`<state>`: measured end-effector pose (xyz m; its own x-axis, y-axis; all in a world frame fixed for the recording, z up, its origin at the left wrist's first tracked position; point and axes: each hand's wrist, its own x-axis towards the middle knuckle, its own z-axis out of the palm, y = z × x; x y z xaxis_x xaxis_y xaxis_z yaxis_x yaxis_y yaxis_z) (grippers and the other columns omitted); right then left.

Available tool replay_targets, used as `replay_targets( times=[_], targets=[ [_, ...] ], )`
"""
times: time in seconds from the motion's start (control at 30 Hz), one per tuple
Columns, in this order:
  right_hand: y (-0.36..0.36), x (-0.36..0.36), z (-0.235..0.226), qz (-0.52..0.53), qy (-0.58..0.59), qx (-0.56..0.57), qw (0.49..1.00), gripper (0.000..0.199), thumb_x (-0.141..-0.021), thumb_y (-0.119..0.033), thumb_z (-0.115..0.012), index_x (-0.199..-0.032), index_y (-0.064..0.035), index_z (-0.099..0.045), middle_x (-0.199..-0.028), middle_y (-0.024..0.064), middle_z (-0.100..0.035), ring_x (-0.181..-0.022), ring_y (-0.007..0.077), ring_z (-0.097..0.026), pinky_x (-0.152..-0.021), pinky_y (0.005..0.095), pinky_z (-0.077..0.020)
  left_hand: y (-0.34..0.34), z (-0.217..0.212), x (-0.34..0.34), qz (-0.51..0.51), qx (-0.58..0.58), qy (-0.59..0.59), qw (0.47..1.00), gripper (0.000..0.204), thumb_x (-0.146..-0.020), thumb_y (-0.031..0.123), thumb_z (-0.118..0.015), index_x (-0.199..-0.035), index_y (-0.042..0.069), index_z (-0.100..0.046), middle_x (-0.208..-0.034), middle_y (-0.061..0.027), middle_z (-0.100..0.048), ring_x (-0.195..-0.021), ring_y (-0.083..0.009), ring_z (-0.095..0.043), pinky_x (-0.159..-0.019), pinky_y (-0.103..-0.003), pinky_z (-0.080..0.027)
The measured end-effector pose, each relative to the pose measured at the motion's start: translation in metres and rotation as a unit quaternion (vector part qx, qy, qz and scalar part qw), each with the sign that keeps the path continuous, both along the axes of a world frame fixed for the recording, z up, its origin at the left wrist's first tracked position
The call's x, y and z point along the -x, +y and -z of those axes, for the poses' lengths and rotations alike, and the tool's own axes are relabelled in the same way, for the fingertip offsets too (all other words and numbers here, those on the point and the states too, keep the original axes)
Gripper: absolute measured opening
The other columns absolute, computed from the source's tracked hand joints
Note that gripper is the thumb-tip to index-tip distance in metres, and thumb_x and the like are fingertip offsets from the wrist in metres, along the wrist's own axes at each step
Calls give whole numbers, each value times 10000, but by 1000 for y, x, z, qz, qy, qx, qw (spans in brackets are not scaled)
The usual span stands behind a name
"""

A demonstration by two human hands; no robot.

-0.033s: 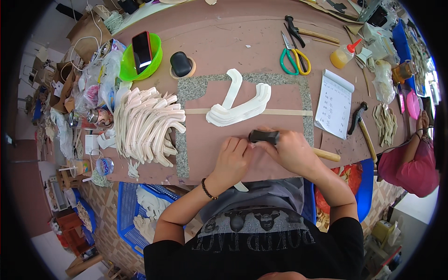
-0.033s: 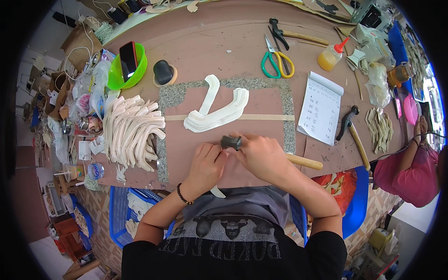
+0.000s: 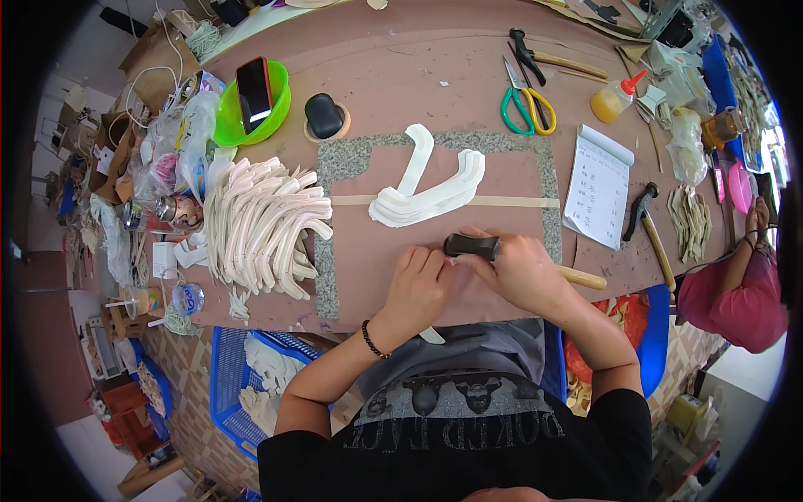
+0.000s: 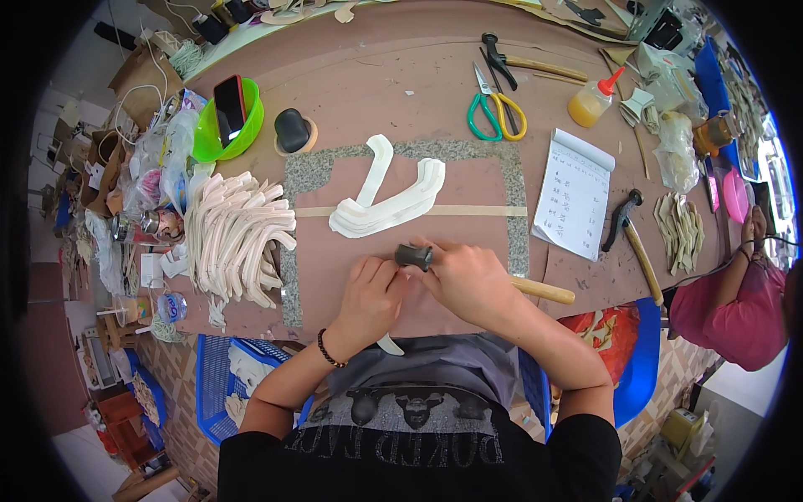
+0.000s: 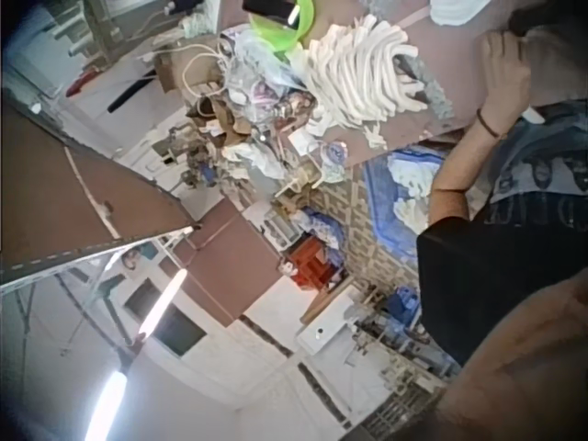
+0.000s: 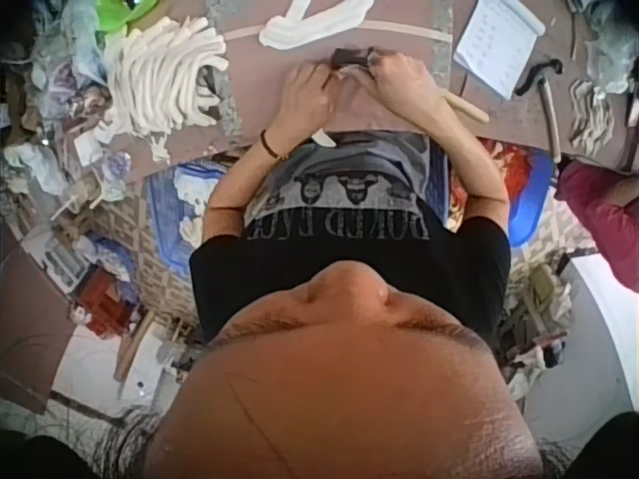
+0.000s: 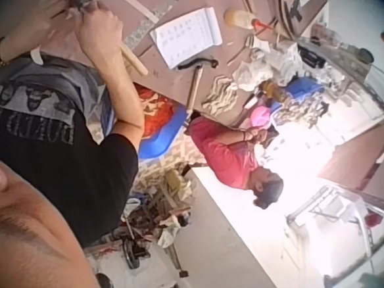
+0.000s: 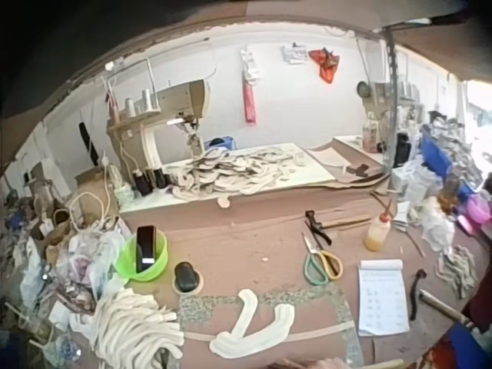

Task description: The person uses a hammer to repeatedly strike and shape a small, curved white object on a wooden board. They hold the object with their left hand and tap it with the hammer in their right hand, occasionally repositioning the piece. A second person is visible in the background working at a separate station.

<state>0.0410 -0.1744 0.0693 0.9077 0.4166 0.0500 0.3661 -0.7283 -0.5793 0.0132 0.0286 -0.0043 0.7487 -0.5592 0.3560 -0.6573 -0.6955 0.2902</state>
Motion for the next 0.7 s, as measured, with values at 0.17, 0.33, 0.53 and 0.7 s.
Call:
replay_targets(
  times=[0.17, 0.33, 0.53, 0.7],
  targets=[
    [0, 5, -2, -2, -17, 13, 1000, 378, -961, -337, -657, -1228, -69, -662, -880, 135, -702, -708, 348, -694, -605, 435, -557, 0, -1, 0, 2, -13, -22, 1000, 185, -799, 96, -730, -951, -2, -692, -985, -103, -602, -933, -278, -570, -888, -419, -436],
    [-2, 1, 4, -13, -13, 14, 1000, 373, -957, -331, -663, -1233, -79, -657, -874, 132, -704, -709, 343, -694, -600, 436, -553, 1, 0, 10, -95, 115, 14, 989, 227, -831, 107, -741, -1032, 6, -710, -970, -87, -604, -925, -270, -567, -864, -419, -420],
    [2, -3, -3, -12, -6, -6, 1000, 401, -958, -335, -663, -1254, -65, -654, -863, 136, -695, -710, 347, -689, -602, 441, -551, -10, 0, 17, -96, 57, 18, 994, 178, -837, 67, -738, -1008, 26, -715, -920, -73, -599, -901, -255, -582, -851, -400, -407],
    [-7, -2, 8, -24, 5, 22, 999, 407, -954, -325, -675, -1267, -65, -661, -839, 138, -682, -699, 356, -686, -605, 444, -548, -6, -1, 14, -97, 124, 64, 985, 165, -829, 41, -732, -992, 49, -706, -906, -72, -590, -861, -259, -582, -839, -396, -408]
  ],
)
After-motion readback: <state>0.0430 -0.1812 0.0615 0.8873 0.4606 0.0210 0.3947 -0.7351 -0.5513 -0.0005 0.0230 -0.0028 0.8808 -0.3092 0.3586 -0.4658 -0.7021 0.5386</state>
